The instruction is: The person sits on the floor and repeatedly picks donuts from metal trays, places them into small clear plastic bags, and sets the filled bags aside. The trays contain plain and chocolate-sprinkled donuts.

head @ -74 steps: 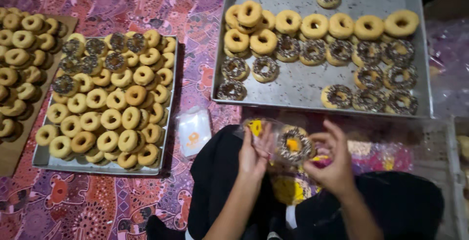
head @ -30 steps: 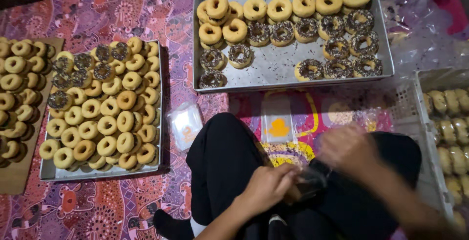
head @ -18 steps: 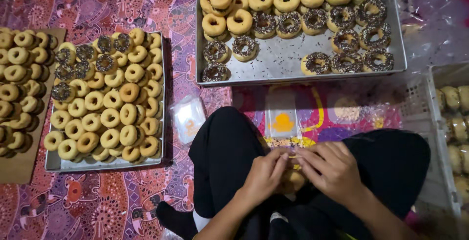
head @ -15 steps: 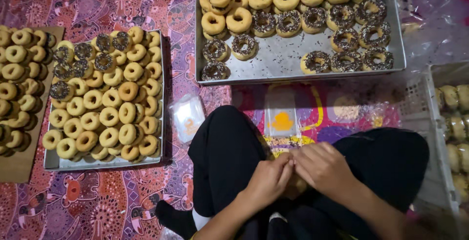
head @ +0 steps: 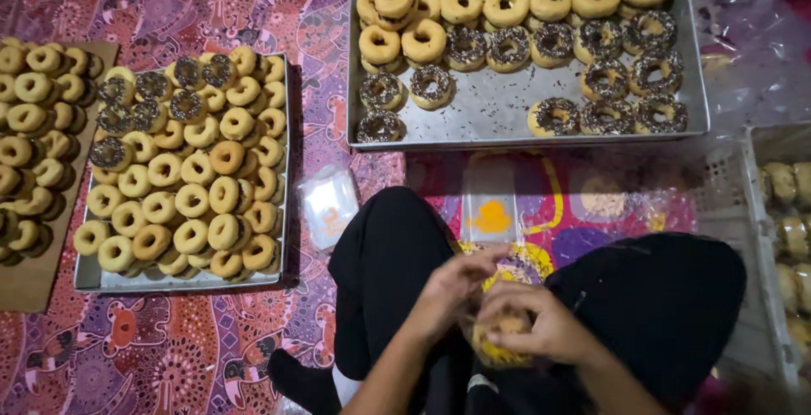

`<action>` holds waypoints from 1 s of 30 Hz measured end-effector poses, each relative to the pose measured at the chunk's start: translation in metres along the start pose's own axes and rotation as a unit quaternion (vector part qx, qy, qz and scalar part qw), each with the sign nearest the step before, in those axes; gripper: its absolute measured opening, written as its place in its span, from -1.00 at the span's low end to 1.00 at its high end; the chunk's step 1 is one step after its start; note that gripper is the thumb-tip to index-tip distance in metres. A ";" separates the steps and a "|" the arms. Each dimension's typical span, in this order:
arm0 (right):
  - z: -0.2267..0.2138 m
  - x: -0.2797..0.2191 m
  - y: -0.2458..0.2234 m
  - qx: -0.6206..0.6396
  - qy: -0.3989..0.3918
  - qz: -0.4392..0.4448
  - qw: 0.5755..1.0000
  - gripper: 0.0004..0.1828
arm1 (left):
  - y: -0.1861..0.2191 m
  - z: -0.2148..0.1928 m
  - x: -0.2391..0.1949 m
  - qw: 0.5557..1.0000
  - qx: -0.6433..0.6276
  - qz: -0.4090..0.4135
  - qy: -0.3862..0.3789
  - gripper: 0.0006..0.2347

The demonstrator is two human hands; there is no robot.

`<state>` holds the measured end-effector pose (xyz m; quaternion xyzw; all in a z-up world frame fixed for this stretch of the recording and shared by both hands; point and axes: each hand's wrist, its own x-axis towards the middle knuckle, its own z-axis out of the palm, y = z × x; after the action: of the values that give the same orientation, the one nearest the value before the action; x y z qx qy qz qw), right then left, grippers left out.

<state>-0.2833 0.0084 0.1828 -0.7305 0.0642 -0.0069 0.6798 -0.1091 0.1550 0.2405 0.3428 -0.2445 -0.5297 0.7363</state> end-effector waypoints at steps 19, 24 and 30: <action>0.078 0.109 0.083 0.236 0.148 0.175 0.944 -0.83 | -0.039 -0.109 -0.099 0.842 0.269 -0.052 0.465 -0.78; -0.004 0.107 0.131 0.230 0.224 0.210 0.924 -0.49 | -0.032 -0.102 -0.034 0.827 0.487 -0.127 0.251 -0.61; -0.159 0.120 0.152 -0.235 0.423 0.303 0.821 -0.12 | -0.100 -0.148 0.136 0.656 0.746 -0.073 0.094 -0.49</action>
<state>-0.1928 -0.1719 0.0347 -0.7367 0.5638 -0.0935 0.3615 -0.0199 0.0416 0.0681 0.8412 -0.4612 -0.1864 0.2117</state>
